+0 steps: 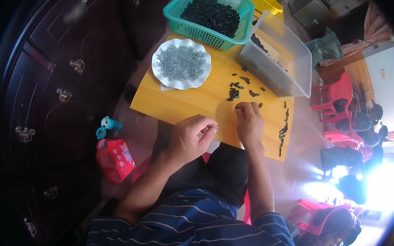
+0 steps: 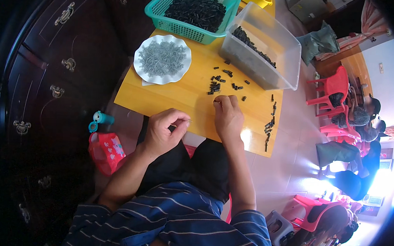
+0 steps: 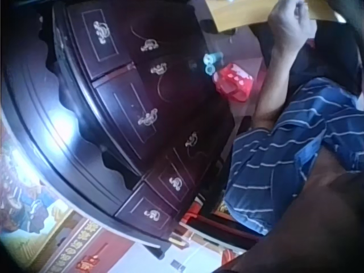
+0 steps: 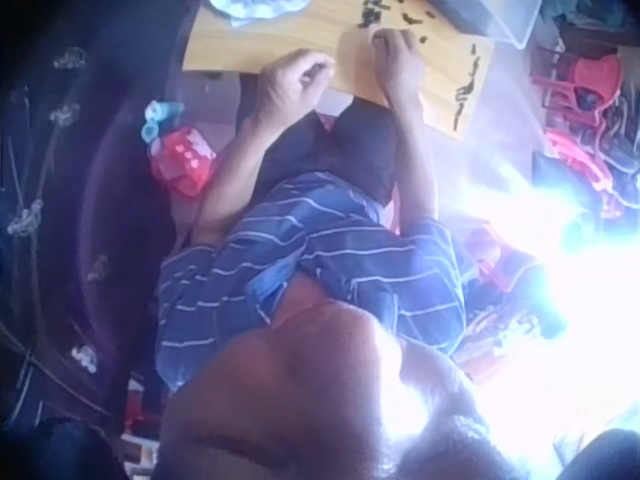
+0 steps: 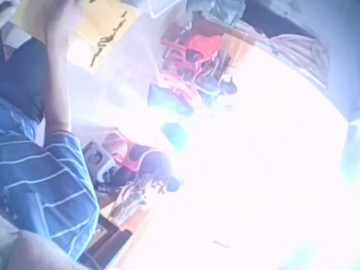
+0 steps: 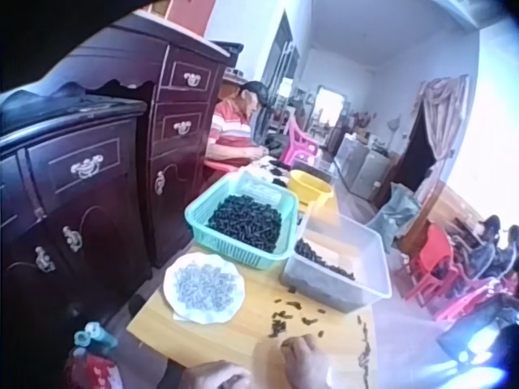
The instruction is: The person picks up a small black plastic component and a metal pin, then presses the pin into the plastic component by hand before placing the assembly on the table.
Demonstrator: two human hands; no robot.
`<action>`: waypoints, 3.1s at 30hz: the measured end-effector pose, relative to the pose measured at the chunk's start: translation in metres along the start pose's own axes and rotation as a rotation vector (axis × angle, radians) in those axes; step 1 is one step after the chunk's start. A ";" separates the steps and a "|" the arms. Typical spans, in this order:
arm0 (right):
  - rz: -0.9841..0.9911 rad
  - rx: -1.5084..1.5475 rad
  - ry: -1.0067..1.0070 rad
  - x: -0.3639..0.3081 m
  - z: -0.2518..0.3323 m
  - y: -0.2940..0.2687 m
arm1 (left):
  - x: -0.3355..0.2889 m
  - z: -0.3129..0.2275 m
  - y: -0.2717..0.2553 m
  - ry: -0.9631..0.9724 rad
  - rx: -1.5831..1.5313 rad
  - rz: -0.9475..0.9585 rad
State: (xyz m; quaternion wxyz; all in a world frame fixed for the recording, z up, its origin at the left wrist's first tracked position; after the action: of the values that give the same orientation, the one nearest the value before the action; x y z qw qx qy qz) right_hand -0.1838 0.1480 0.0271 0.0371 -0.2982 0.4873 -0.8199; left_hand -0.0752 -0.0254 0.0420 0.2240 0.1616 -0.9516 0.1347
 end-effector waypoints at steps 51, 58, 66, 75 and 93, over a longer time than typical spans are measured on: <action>0.262 0.814 0.324 0.026 -0.038 0.021 | 0.001 -0.005 0.003 -0.077 -0.115 0.073; 0.132 0.226 0.071 0.102 -0.041 0.029 | 0.001 -0.004 -0.004 -0.009 -0.073 0.011; 0.302 -0.128 -0.150 0.140 -0.039 0.076 | 0.002 -0.004 -0.007 -0.018 -0.099 0.008; 0.267 -0.186 -0.112 0.140 -0.035 0.072 | 0.001 -0.001 -0.009 -0.026 -0.099 -0.018; 0.248 1.318 0.433 -0.024 0.033 0.006 | -0.002 0.010 -0.001 -0.191 -0.267 -0.008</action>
State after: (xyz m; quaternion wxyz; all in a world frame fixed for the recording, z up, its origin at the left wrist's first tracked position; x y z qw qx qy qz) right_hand -0.1478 0.1277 0.0230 0.2053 0.0142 -0.0840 -0.9750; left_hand -0.0771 -0.0293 0.0332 0.1526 0.1462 -0.9774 -0.0101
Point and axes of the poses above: each hand's wrist, its own x-axis towards the middle knuckle, its own y-axis out of the palm, z = x × y, the point moved 9 cm from there along x, towards the middle knuckle, and after that the axes turned 2 degrees about -z, right-handed, at the moved point
